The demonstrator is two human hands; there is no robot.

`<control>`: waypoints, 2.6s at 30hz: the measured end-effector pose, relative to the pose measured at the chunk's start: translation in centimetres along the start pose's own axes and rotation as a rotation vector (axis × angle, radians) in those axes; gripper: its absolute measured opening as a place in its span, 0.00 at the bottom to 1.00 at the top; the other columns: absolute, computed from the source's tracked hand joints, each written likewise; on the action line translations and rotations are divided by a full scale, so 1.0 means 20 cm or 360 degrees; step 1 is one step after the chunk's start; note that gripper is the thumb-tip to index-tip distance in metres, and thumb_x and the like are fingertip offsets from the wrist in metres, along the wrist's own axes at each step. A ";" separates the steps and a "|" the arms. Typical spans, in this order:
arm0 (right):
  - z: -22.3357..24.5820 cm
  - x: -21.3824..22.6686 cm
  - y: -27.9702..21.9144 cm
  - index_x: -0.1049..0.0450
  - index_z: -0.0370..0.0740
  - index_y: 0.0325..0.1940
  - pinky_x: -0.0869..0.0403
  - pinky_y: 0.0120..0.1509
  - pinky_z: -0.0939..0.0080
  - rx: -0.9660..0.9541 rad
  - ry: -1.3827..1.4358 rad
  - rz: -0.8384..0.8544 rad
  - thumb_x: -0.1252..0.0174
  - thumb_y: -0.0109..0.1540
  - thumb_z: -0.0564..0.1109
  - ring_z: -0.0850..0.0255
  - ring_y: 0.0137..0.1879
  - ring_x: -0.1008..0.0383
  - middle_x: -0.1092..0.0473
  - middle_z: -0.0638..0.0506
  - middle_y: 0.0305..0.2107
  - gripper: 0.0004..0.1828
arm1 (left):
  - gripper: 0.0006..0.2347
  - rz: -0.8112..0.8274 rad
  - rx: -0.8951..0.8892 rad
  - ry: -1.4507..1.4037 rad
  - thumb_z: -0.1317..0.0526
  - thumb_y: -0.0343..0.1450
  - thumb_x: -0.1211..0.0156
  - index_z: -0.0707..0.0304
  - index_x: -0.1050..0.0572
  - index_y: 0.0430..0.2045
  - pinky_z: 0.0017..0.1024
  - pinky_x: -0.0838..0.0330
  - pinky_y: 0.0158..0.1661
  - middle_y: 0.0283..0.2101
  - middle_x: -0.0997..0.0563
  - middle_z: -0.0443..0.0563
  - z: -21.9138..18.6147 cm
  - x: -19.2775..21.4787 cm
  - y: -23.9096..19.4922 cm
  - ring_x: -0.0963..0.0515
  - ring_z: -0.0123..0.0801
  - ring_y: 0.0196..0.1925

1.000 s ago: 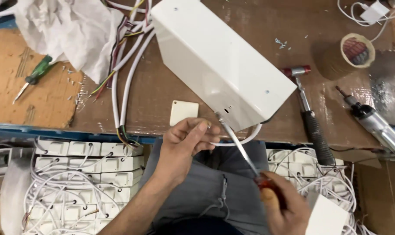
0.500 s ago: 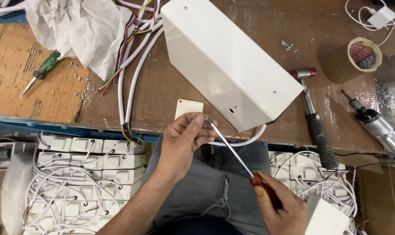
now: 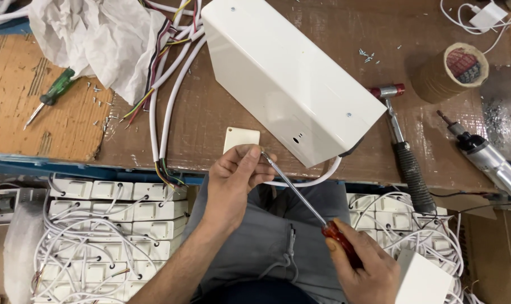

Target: The person attaches a white plastic cover to a white rectangular electrical box using a screwdriver and screws. They align the cover, insert screws, and tighten them to secure the cover in place.

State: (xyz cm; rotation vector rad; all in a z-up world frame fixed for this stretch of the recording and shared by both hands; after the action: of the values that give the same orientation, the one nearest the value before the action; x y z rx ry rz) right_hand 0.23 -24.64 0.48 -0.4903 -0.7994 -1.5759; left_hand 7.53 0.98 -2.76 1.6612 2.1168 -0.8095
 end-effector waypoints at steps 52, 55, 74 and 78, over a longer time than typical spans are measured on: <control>-0.23 0.31 0.01 0.15 0.38 0.45 0.22 0.34 0.66 -0.0446 0.0337 0.0219 0.25 0.43 0.38 0.62 0.26 0.17 0.14 0.47 0.32 0.24 | 0.37 0.0931 -0.0822 0.2435 0.63 0.53 0.21 0.60 0.32 0.58 0.36 0.16 0.45 0.57 0.20 0.58 -0.52 -0.33 -0.09 0.14 0.38 0.42; -0.22 0.36 0.01 0.16 0.37 0.44 0.19 0.36 0.65 -0.0452 0.0274 0.0188 0.26 0.43 0.38 0.61 0.29 0.15 0.14 0.45 0.33 0.24 | 0.37 0.1000 -0.0787 0.2502 0.63 0.52 0.23 0.54 0.33 0.59 0.36 0.17 0.31 0.55 0.20 0.58 -0.52 -0.41 -0.14 0.18 0.36 0.27; -0.13 0.37 0.08 0.15 0.41 0.42 0.32 0.22 0.70 -0.0213 0.0023 0.0194 0.24 0.43 0.41 0.68 0.17 0.28 0.16 0.53 0.28 0.23 | 0.39 0.1205 -0.0679 0.2444 0.70 0.54 0.28 0.53 0.40 0.62 0.38 0.13 0.37 0.57 0.17 0.49 -0.41 -0.41 -0.12 0.22 0.27 0.17; -0.15 0.36 0.08 0.15 0.40 0.42 0.31 0.21 0.70 -0.0207 0.0042 0.0223 0.24 0.44 0.41 0.68 0.17 0.27 0.16 0.53 0.29 0.22 | 0.38 0.1230 -0.0795 0.2436 0.70 0.53 0.29 0.56 0.38 0.61 0.40 0.18 0.49 0.58 0.18 0.43 -0.42 -0.44 -0.14 0.13 0.33 0.38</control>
State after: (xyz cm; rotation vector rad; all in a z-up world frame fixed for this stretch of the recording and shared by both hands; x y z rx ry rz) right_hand 0.91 -31.76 3.94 -0.6051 -0.6315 -1.5070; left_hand 7.89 -1.12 9.67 2.7202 1.5606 1.5145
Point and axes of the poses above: each hand's wrist, its own y-axis towards the middle knuckle, its own x-axis out of the back of the hand, z = x × y, the point moved 8 cm from there along y, towards the middle knuckle
